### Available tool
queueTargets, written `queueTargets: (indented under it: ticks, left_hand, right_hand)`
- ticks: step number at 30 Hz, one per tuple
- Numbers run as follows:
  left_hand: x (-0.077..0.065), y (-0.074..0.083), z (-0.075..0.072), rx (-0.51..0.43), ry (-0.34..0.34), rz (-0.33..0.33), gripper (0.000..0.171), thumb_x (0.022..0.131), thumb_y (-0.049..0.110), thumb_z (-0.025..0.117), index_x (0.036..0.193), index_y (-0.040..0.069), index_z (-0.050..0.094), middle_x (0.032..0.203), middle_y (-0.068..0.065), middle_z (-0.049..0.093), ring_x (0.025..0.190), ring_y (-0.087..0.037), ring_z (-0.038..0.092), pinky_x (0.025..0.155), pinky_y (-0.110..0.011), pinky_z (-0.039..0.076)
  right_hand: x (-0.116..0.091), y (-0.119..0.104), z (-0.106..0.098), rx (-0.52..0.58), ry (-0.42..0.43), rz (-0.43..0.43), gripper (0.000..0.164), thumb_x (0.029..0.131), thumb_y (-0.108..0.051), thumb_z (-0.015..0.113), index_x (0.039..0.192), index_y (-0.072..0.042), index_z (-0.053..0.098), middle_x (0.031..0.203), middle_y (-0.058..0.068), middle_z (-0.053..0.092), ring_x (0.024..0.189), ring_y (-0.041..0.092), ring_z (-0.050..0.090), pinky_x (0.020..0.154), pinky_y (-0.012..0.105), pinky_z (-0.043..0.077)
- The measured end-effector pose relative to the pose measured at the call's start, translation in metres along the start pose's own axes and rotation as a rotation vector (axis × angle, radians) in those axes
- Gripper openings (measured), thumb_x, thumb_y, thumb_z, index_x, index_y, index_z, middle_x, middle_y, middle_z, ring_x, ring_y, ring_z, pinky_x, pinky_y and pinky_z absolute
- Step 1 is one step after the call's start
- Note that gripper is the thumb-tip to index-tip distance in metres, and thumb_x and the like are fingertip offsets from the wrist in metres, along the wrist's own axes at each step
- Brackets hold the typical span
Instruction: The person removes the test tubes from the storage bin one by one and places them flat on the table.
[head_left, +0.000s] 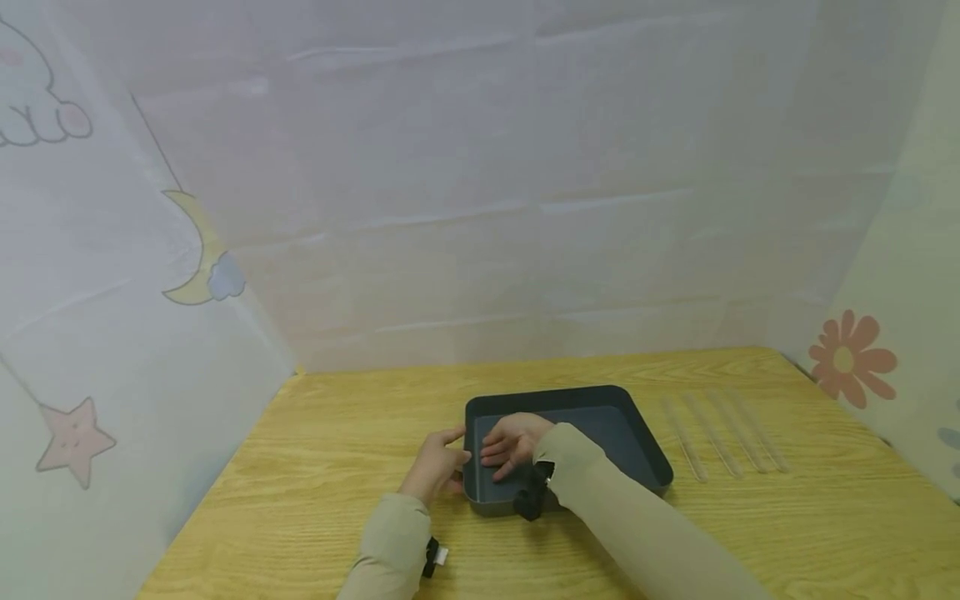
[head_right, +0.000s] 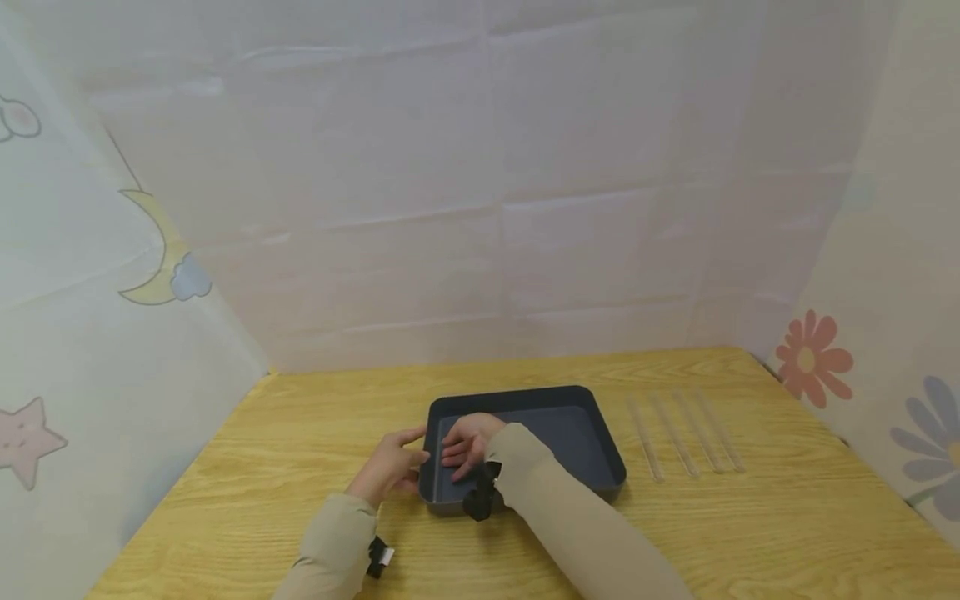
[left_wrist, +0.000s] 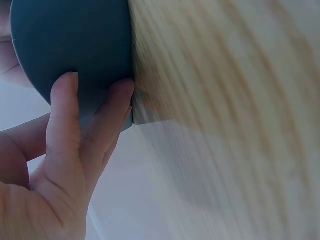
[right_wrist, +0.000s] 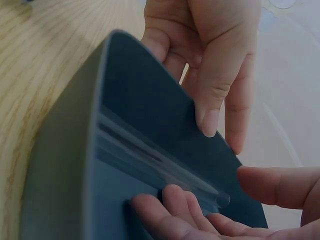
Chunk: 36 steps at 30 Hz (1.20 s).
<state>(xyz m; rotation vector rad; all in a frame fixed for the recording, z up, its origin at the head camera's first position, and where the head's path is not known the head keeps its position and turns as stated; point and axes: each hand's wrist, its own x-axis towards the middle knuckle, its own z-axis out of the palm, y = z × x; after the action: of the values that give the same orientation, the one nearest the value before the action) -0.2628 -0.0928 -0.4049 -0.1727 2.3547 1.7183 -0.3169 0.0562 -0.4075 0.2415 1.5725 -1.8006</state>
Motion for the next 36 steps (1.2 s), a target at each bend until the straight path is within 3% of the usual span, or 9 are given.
queueTargets:
  ticks: [5,11,18,20,25,31,36]
  left_hand:
    - [0.001,-0.001,-0.001,-0.002,-0.003,-0.016,0.053,0.094,-0.008,0.051,0.145,-0.006,0.038,0.109,-0.031,0.063,0.081,-0.034,0.069,0.063,-0.042,0.058]
    - [-0.001,-0.002,-0.002,-0.024,-0.020,-0.011,0.053,0.095,-0.009,0.051,0.146,-0.006,0.037,0.114,-0.034,0.060,0.083,-0.035,0.069,0.065,-0.043,0.058]
    - [-0.001,-0.003,-0.001,-0.042,-0.025,-0.005,0.053,0.095,-0.008,0.050,0.146,-0.005,0.036,0.116,-0.035,0.059,0.083,-0.034,0.069,0.066,-0.043,0.058]
    - [-0.001,-0.002,0.000,-0.041,-0.022,-0.010,0.053,0.095,-0.008,0.050,0.146,-0.004,0.037,0.116,-0.035,0.059,0.083,-0.034,0.069,0.066,-0.043,0.058]
    - [-0.001,-0.001,0.000,-0.040,-0.025,-0.013,0.052,0.095,-0.008,0.050,0.146,-0.002,0.039,0.112,-0.032,0.062,0.082,-0.033,0.069,0.066,-0.043,0.058]
    - [-0.001,-0.001,0.000,-0.026,-0.016,-0.014,0.052,0.095,-0.007,0.051,0.146,-0.002,0.040,0.098,-0.021,0.068,0.074,-0.027,0.069,0.061,-0.039,0.058]
    - [-0.001,-0.001,-0.002,-0.030,-0.014,-0.006,0.053,0.096,-0.007,0.051,0.147,-0.002,0.039,0.095,-0.021,0.069,0.072,-0.028,0.069,0.060,-0.040,0.058]
  right_hand:
    - [0.003,-0.002,0.007,-0.026,0.051,0.028,0.039,0.098,0.005,0.043,0.133,0.021,0.036,0.134,0.036,0.042,0.125,0.044,0.043,0.100,0.063,0.036]
    - [0.006,-0.002,0.013,-0.066,0.038,0.051,0.037,0.097,0.008,0.043,0.131,0.022,0.037,0.133,0.037,0.043,0.126,0.045,0.043,0.098,0.063,0.038]
    - [0.008,-0.002,0.018,-0.150,0.081,0.045,0.032,0.093,0.011,0.048,0.125,0.018,0.046,0.114,0.032,0.054,0.113,0.040,0.053,0.091,0.059,0.047]
    - [0.008,-0.001,0.018,-0.164,0.093,0.040,0.038,0.092,0.012,0.051,0.129,0.016,0.046,0.111,0.030,0.054,0.110,0.039,0.054,0.087,0.059,0.049]
    - [0.009,-0.001,0.013,-0.191,0.104,0.020,0.054,0.091,0.012,0.055,0.143,0.008,0.039,0.115,0.030,0.054,0.108,0.038,0.055,0.083,0.057,0.052]
    - [0.001,-0.005,-0.002,-0.198,0.071,-0.016,0.053,0.094,0.008,0.054,0.145,0.003,0.040,0.119,0.031,0.056,0.108,0.039,0.059,0.080,0.057,0.053]
    - [-0.010,-0.008,-0.019,-0.163,0.041,-0.079,0.055,0.094,0.007,0.053,0.147,0.003,0.036,0.129,0.032,0.050,0.117,0.043,0.053,0.082,0.057,0.052]
